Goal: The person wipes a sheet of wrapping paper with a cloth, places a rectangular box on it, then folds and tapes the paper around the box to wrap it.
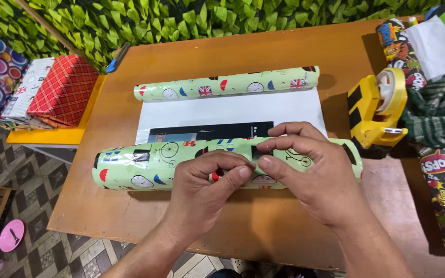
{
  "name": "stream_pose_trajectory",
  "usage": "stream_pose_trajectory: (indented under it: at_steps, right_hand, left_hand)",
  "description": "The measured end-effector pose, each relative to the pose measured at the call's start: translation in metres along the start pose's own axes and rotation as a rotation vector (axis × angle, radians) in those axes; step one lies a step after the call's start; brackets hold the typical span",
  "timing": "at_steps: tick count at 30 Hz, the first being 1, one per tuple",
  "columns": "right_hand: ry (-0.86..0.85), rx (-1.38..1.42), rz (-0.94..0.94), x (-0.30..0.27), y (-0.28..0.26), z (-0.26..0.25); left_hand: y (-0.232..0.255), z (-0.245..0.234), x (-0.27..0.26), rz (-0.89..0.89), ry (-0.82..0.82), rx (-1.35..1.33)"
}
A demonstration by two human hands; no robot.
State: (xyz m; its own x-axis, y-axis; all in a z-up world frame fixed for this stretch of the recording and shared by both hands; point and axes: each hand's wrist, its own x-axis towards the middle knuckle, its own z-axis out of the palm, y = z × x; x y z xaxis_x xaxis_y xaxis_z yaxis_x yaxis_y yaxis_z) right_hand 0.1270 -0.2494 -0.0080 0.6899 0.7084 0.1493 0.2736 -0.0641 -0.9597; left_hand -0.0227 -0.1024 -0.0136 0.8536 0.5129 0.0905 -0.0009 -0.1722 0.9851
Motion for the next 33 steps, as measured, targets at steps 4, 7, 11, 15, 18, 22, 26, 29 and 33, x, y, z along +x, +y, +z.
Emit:
stream_pose_trajectory:
  at_steps: [4, 7, 11, 15, 18, 22, 26, 29, 33]
  right_hand:
    - [0.119, -0.145, -0.112, 0.005, -0.014, 0.007]
    - [0.220, -0.183, -0.268, 0.010, -0.027, 0.002]
    - [0.091, -0.153, -0.279, 0.029, -0.029, -0.012]
    - [-0.123, -0.111, -0.188, 0.049, -0.026, -0.002]
    - [-0.193, -0.157, -0.098, 0.056, -0.026, 0.010]
    - [-0.228, -0.294, 0.011, 0.064, -0.027, 0.032]
    - [-0.203, -0.529, -0.124, 0.067, -0.025, 0.058]
    - [-0.219, -0.647, -0.194, 0.074, -0.026, 0.074]
    - [-0.306, -0.754, -0.121, 0.081, -0.027, 0.083]
  left_hand:
    - [-0.006, 0.003, 0.000, -0.160, 0.079, -0.077]
    - [0.003, -0.011, 0.012, -0.313, 0.242, -0.006]
    - [0.017, -0.074, 0.037, 0.039, 0.135, 0.581]
    - [0.001, -0.115, 0.065, 0.394, -0.170, 0.975]
    - [-0.009, -0.121, 0.080, 0.344, -0.300, 1.034]
    - [-0.003, -0.117, 0.091, -0.157, -0.330, 0.809]
    - [-0.003, -0.120, 0.090, -0.306, -0.311, 0.671]
    - [-0.006, -0.124, 0.091, -0.268, -0.340, 0.656]
    - [-0.006, -0.122, 0.091, -0.260, -0.304, 0.732]
